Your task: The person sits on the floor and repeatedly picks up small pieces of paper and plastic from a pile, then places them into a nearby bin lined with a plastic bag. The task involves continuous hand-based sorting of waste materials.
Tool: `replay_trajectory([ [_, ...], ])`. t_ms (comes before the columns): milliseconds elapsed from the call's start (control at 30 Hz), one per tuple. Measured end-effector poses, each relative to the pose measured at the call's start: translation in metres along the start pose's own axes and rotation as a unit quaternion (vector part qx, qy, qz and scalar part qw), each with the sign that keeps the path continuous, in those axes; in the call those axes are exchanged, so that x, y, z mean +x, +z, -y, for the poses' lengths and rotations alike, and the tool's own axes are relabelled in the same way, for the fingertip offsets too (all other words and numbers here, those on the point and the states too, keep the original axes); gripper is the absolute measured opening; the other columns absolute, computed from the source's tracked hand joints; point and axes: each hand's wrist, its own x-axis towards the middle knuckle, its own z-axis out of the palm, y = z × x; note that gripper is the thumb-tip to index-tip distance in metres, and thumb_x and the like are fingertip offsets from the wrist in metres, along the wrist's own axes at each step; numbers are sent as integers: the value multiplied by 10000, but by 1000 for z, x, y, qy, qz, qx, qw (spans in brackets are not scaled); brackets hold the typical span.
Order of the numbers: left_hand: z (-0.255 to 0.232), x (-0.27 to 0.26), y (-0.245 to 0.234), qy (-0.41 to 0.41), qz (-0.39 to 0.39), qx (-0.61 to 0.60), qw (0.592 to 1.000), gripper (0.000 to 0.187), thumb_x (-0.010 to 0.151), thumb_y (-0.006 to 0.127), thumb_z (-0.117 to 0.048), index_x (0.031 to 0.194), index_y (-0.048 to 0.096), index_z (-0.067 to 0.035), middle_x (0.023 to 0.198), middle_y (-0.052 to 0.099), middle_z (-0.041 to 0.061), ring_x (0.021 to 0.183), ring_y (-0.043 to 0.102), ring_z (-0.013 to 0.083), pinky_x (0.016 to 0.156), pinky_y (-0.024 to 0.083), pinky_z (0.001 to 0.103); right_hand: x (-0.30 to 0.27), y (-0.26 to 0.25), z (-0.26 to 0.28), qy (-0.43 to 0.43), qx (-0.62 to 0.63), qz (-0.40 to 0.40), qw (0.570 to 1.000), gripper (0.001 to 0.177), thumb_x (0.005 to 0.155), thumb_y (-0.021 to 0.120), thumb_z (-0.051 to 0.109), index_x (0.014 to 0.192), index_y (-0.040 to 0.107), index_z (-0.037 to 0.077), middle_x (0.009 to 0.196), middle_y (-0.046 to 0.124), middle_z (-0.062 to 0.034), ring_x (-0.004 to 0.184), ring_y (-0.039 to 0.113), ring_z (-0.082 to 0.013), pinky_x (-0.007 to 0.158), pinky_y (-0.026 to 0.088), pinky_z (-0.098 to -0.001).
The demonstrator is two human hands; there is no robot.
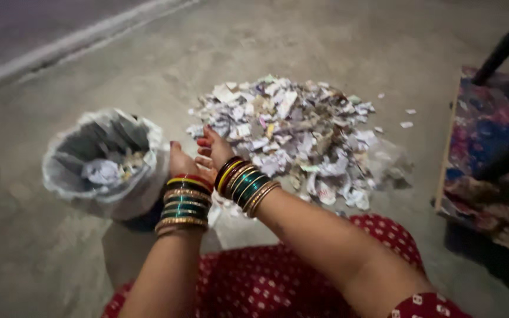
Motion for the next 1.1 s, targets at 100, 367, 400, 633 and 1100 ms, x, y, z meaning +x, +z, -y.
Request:
replay_trajectory([
  [100, 38, 6, -16, -11, -3, 123, 992, 576, 954, 466, -708, 908, 519, -136, 719, 521, 1, 574, 478, 168, 513, 429, 324, -27, -41, -4, 77, 31, -4, 997, 530, 889, 625, 632, 1021, 613, 119, 867, 576, -44, 783, 538, -246, 733, 494, -397],
  [367, 95, 65, -71, -3, 42, 236, 971, 551, 993, 426, -707, 970, 616, -190, 848, 606, 3, 650, 505, 164, 582, 418, 348, -7, -128, -56, 80, 77, -41, 993, 384, 958, 602, 519, 994, 605, 136, 882, 592, -5, 808, 572, -200, 743, 508, -374],
  [400, 100, 75, -81, -1, 14, 253, 967, 539, 979, 427, -678, 1039, 638, -185, 934, 639, 13, 739, 554, 170, 663, 460, 357, 4, -139, -68, 79, 74, -52, 993, 355, 968, 609, 490, 1002, 604, 136, 893, 596, 2, 811, 569, -197, 747, 503, -368],
  [633, 117, 167, -162, 104, 35, 338, 935, 600, 1044, 502, -601, 1356, 633, -107, 1341, 665, 92, 1169, 606, 204, 1013, 464, 384, 52, -174, -122, -167, -341, -22, 925, 428, 890, 686, 287, 1278, 625, 116, 1309, 675, -117, 1282, 581, -302, 1135, 430, -506],
  [1100, 120, 252, -238, 275, -67, 857, 430, 646, 1063, 492, -441, 1607, 337, -130, 1650, 347, 218, 1513, 288, 468, 1180, 266, 612, 41, -182, -114, -20, -691, -120, 712, 585, 879, 691, 296, 1441, 532, 331, 1657, 233, -214, 1496, 139, -468, 1178, 89, -600],
])
